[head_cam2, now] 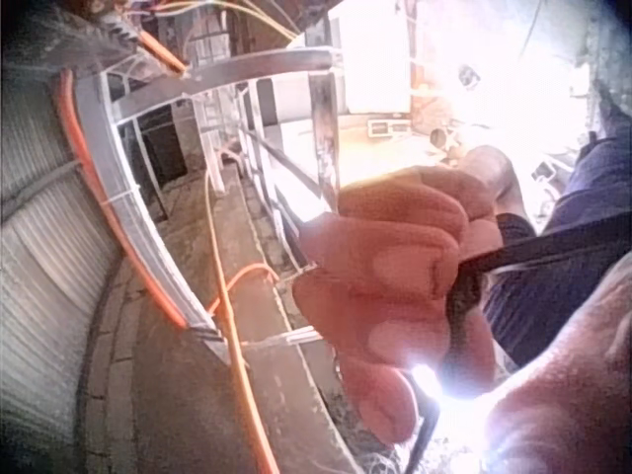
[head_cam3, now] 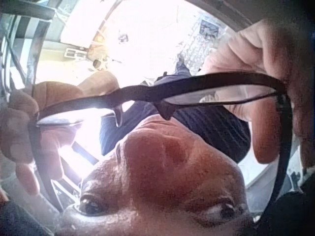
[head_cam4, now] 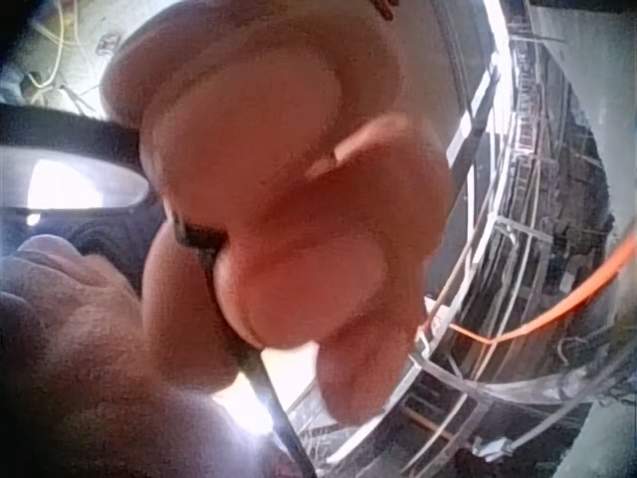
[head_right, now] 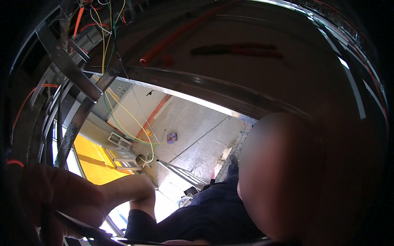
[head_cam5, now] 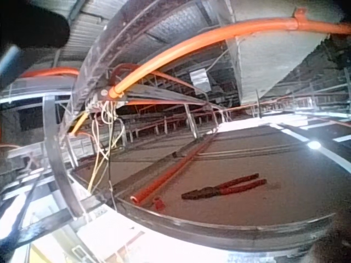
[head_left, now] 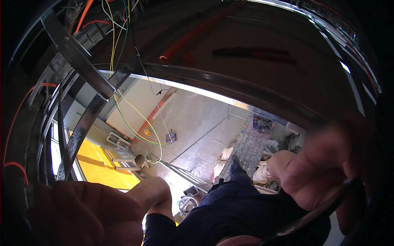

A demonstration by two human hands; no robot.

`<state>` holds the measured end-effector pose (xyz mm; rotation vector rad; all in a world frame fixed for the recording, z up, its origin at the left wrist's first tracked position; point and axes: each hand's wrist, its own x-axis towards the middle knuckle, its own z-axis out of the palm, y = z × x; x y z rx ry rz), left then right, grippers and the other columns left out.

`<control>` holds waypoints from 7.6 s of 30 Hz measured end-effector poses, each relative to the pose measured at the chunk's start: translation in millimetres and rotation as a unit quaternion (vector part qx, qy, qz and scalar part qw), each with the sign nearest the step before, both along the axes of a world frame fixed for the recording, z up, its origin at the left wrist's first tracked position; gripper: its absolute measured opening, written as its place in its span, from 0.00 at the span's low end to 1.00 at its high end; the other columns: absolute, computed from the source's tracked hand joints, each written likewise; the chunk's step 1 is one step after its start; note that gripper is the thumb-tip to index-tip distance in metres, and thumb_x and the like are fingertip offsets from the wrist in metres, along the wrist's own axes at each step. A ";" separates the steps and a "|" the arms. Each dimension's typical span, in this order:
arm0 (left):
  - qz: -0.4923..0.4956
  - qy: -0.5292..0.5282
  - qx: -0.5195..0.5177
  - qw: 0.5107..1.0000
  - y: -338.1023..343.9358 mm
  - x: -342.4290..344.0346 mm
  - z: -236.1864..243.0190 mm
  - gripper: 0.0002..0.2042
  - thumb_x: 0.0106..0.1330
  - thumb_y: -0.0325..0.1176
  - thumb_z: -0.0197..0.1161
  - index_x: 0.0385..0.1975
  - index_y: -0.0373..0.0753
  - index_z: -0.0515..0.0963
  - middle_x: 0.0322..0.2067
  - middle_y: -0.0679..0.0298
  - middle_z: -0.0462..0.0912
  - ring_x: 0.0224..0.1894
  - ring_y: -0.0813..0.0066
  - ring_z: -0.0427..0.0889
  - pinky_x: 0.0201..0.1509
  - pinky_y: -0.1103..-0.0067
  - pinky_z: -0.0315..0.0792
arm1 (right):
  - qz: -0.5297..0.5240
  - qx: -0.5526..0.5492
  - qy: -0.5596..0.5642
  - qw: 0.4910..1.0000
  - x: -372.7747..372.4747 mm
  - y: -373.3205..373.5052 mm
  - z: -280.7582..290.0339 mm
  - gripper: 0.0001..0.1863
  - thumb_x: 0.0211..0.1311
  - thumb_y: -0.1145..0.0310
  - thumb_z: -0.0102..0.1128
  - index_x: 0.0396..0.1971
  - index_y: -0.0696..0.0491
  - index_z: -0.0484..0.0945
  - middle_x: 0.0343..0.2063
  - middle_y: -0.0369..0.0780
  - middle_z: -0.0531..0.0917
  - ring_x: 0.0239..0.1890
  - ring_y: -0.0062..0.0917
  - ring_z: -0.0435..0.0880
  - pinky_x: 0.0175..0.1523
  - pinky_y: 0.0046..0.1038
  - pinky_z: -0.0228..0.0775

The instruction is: Connecting and cutting electrical wires in a ceiling installation within a construction site.

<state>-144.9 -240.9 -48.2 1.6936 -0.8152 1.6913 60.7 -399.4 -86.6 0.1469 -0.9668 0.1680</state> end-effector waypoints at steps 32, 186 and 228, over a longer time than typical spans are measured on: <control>0.274 0.152 -0.243 0.918 181.9 92.8 31.4 0.13 0.63 0.31 0.62 0.45 0.32 0.77 0.35 0.65 0.81 0.38 0.83 0.76 0.43 0.84 0.70 | -0.078 -0.268 -0.003 0.960 -31.2 230.8 116.6 0.17 0.63 0.78 0.47 0.52 0.57 0.70 0.48 0.42 0.76 0.50 0.23 0.75 0.53 0.26 0.69; 0.168 0.008 -0.388 0.906 312.9 138.8 82.2 0.08 0.60 0.25 0.59 0.32 0.24 0.77 0.28 0.58 0.80 0.28 0.75 0.77 0.36 0.80 0.71 | -0.268 -0.315 -0.405 0.816 138.3 417.8 154.0 0.14 0.68 0.67 0.49 0.49 0.59 0.71 0.30 0.37 0.79 0.31 0.21 0.82 0.36 0.23 0.75; 0.132 0.050 -0.385 0.912 320.5 135.6 72.8 0.13 0.66 0.32 0.55 0.42 0.28 0.76 0.35 0.59 0.80 0.35 0.72 0.78 0.47 0.77 0.71 | -0.116 -0.309 -0.647 0.687 105.1 195.9 159.6 0.09 0.67 0.69 0.51 0.39 0.57 0.78 0.31 0.36 0.80 0.30 0.16 0.76 0.36 0.19 0.71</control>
